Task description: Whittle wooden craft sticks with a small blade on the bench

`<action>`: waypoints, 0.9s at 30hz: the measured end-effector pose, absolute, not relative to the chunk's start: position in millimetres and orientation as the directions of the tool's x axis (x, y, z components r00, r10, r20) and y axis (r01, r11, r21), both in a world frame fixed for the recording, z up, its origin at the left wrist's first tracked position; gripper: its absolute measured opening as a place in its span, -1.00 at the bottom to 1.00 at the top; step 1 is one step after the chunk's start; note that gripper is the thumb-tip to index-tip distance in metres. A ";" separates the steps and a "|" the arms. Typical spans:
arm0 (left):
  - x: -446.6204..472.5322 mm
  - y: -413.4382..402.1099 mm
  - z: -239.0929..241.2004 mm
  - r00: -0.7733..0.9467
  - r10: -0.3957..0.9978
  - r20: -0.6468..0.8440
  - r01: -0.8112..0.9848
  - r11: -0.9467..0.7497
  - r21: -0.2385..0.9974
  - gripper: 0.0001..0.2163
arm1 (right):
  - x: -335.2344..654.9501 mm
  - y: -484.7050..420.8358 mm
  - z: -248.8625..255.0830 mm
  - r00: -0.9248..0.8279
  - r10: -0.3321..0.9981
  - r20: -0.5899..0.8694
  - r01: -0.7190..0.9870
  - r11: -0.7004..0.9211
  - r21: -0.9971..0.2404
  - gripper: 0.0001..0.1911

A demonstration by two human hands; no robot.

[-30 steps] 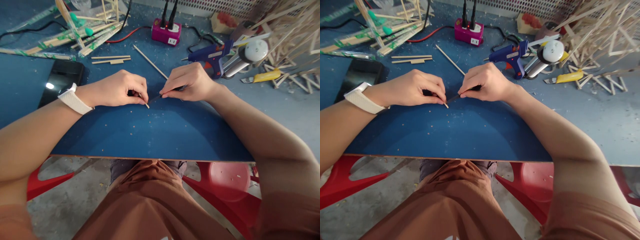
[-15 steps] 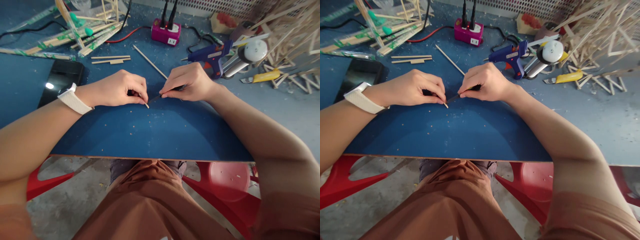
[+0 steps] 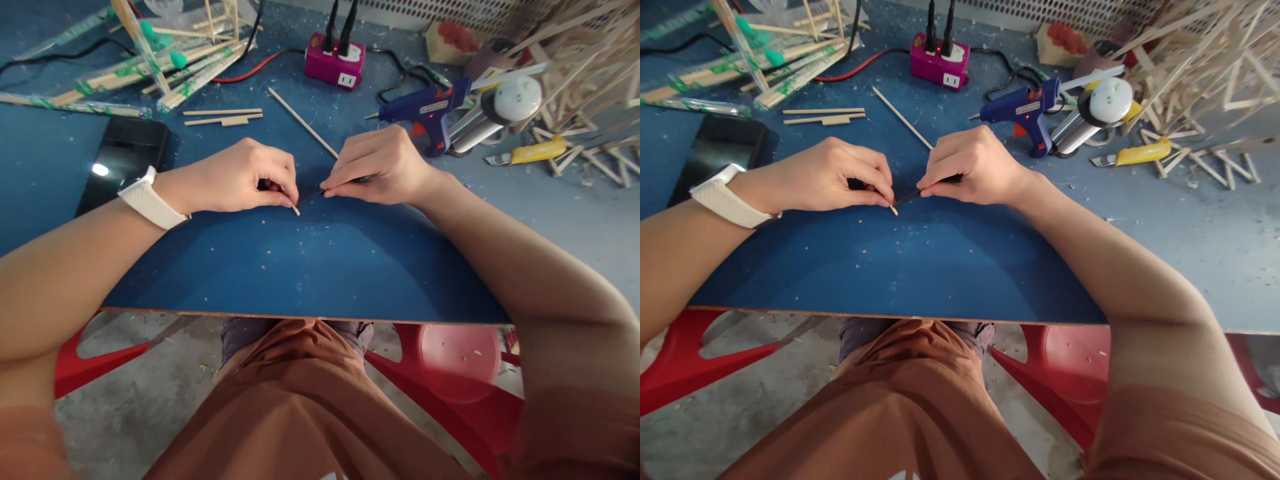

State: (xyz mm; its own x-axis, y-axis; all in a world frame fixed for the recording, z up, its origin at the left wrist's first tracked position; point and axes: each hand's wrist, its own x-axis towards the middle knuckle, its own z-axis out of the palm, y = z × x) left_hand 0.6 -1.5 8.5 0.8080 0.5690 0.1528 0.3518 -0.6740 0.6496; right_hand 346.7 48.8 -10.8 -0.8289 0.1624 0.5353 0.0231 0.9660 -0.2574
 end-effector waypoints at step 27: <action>3.5 -2.0 10.8 0.805 0.582 0.115 0.364 -0.638 0.678 -0.64 | 338.3 29.9 -19.0 -0.877 0.069 0.475 0.058 0.998 -0.038 -0.69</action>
